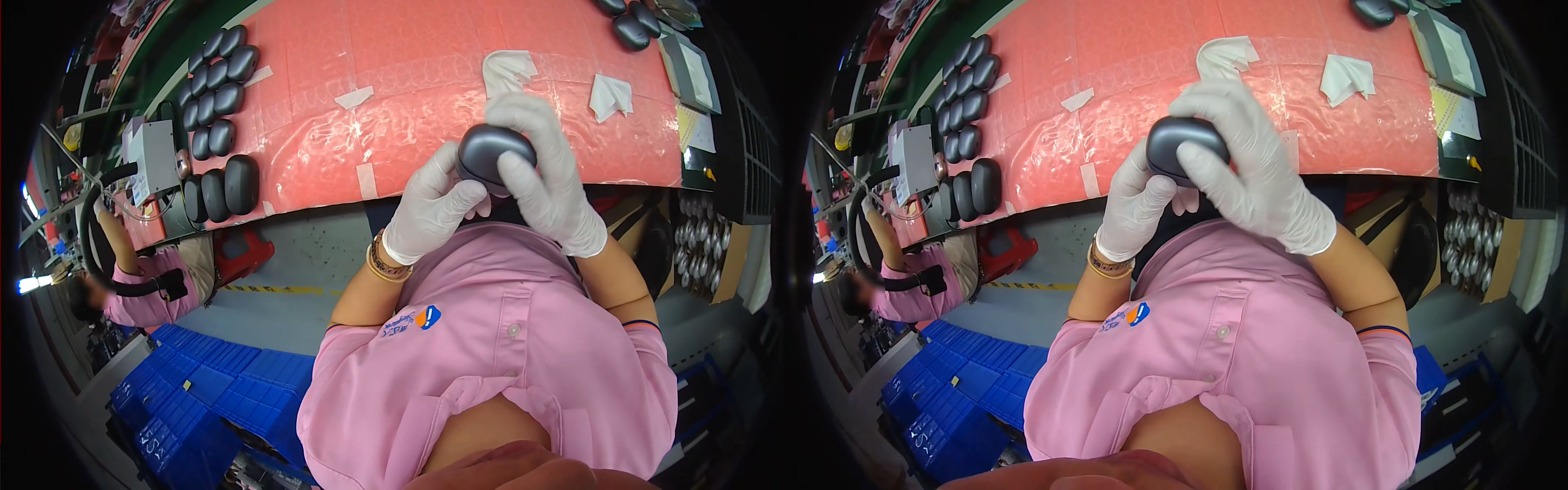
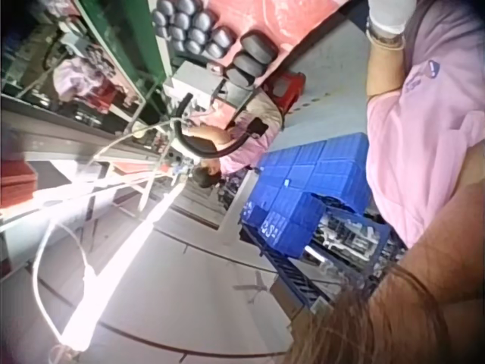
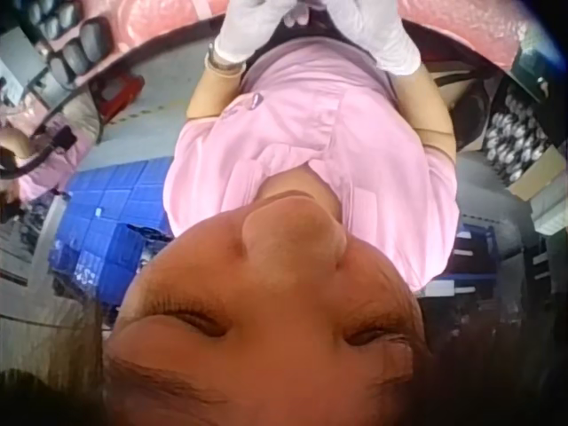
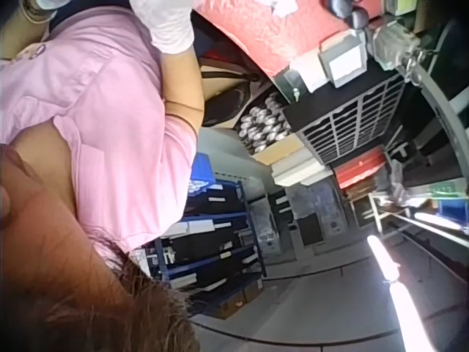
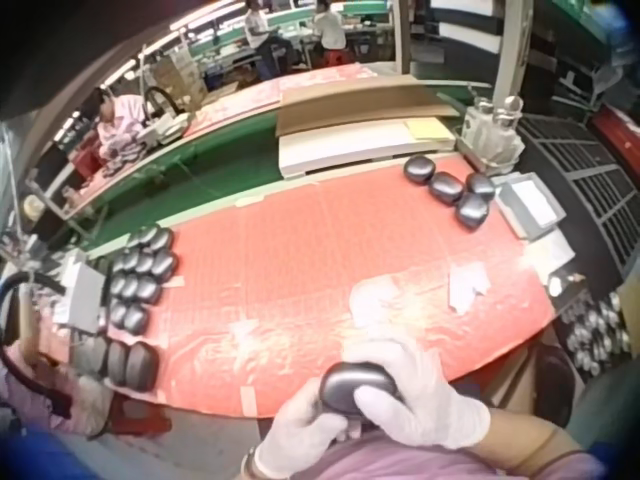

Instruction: Clean and inspect earbud charging cases using a cloth at a workstation.

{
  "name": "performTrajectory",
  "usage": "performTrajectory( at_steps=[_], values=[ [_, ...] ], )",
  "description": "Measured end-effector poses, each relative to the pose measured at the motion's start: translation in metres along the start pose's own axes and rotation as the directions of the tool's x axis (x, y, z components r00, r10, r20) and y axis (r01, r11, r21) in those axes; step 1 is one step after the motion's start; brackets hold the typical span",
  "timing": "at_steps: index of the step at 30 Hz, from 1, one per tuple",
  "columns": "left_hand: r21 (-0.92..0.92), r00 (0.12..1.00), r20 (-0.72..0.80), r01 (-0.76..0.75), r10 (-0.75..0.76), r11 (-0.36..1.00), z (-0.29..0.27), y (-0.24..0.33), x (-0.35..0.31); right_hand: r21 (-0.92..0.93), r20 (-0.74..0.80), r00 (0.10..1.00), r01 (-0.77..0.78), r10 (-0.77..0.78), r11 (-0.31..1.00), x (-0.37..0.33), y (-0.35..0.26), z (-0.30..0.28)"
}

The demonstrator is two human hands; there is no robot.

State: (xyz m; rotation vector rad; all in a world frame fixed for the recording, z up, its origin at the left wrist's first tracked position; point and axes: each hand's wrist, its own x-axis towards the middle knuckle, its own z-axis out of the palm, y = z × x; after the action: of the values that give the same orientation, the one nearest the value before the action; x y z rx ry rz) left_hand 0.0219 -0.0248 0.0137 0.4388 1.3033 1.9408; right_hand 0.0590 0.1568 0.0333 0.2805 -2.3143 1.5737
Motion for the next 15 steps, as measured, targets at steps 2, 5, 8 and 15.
performTrajectory(
  at_steps=[2,5,8,15],
  values=[
    [0.034,0.999,0.015,0.028,-0.028,0.999,-0.003,0.002,-0.004,-0.091,-0.03,0.994,0.104,-0.108,0.99,0.002,-0.005,0.004],
    [-0.019,0.998,0.062,0.005,-0.004,1.0,-0.006,0.001,-0.01,-0.131,0.0,0.999,-0.035,0.035,0.991,0.002,-0.02,0.006],
    [0.034,0.999,0.037,-0.032,0.03,0.999,-0.013,-0.005,-0.017,0.12,-0.039,0.955,-0.287,0.293,0.95,0.006,-0.024,0.013],
    [-0.035,0.987,0.151,-0.055,0.06,0.998,-0.047,0.004,-0.087,0.024,0.353,0.926,-0.149,0.131,0.988,0.001,-0.032,0.056]
  ],
)
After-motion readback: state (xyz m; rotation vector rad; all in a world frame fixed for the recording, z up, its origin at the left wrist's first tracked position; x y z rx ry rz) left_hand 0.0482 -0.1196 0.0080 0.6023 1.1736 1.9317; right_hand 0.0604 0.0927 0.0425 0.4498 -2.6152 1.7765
